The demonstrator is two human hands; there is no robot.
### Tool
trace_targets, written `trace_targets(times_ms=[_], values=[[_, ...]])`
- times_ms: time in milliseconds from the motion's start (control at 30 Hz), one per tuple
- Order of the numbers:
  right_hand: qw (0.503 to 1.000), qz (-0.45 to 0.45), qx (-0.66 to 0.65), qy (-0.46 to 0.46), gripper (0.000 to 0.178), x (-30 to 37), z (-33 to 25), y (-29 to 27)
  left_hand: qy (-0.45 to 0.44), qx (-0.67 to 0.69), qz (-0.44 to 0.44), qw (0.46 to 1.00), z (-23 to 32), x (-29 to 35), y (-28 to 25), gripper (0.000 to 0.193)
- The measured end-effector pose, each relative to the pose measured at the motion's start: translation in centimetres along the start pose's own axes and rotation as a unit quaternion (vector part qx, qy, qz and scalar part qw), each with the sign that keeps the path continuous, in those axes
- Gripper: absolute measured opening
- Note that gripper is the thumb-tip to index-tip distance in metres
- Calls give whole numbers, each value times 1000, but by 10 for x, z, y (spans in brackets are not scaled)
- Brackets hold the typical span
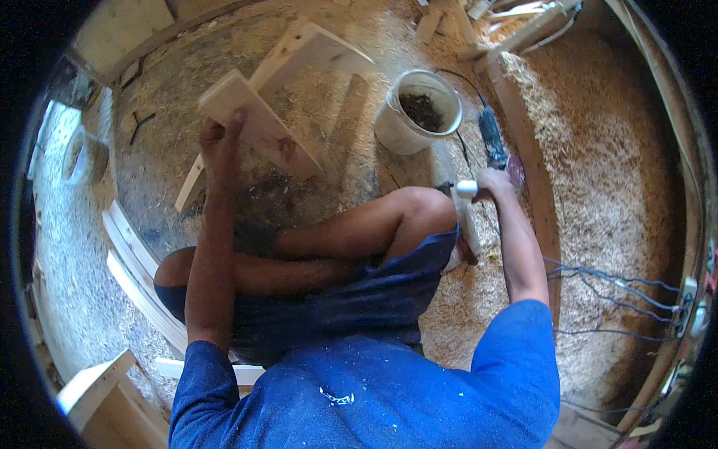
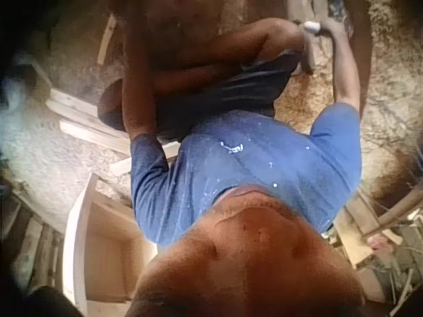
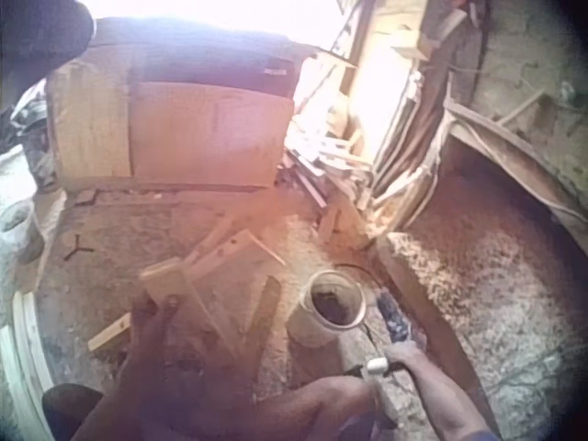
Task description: Assemble a wooden frame using glue, nails, and a hammer.
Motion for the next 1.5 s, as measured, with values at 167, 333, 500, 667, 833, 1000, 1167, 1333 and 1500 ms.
trace_targets(times_ms=[167,333,500,667,833,1000,1167,1333,1500], values=[[994,-10,27,-102,50,-11,-43,-2,28,-41,1,999,14,7,-16,35],[983,13,6,-181,61,-15,6,25,47,24,-2,999,9,7,5,36],[951,268,-103,-112,36,103,-110,-133,14,-33,3,999,9,5,-14,38],[708,190,-524,-433,47,152,-324,-213,23,45,-8,999,11,4,-12,37],[401,-91,-769,-490,50,128,-424,-246,42,78,-23,996,27,14,-20,41],[328,-69,-822,-461,44,127,-427,-271,-10,48,-61,997,26,8,-27,41],[401,45,-776,-484,40,118,-414,-298,42,-7,-75,996,51,5,-26,37],[330,83,-818,-463,36,112,-374,-348,44,41,-71,996,93,17,-31,34],[142,74,-846,-508,33,82,-309,-405,47,36,-90,994,97,23,-22,39]])
Point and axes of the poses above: each hand's wrist, its own x-axis away from the middle knuckle, its own y-axis out of the palm, z = x × y, the point moved 8 cm from there along -x, towards the middle knuckle, and after that the axes turned 2 degrees about -x, right-handed, at the moved point
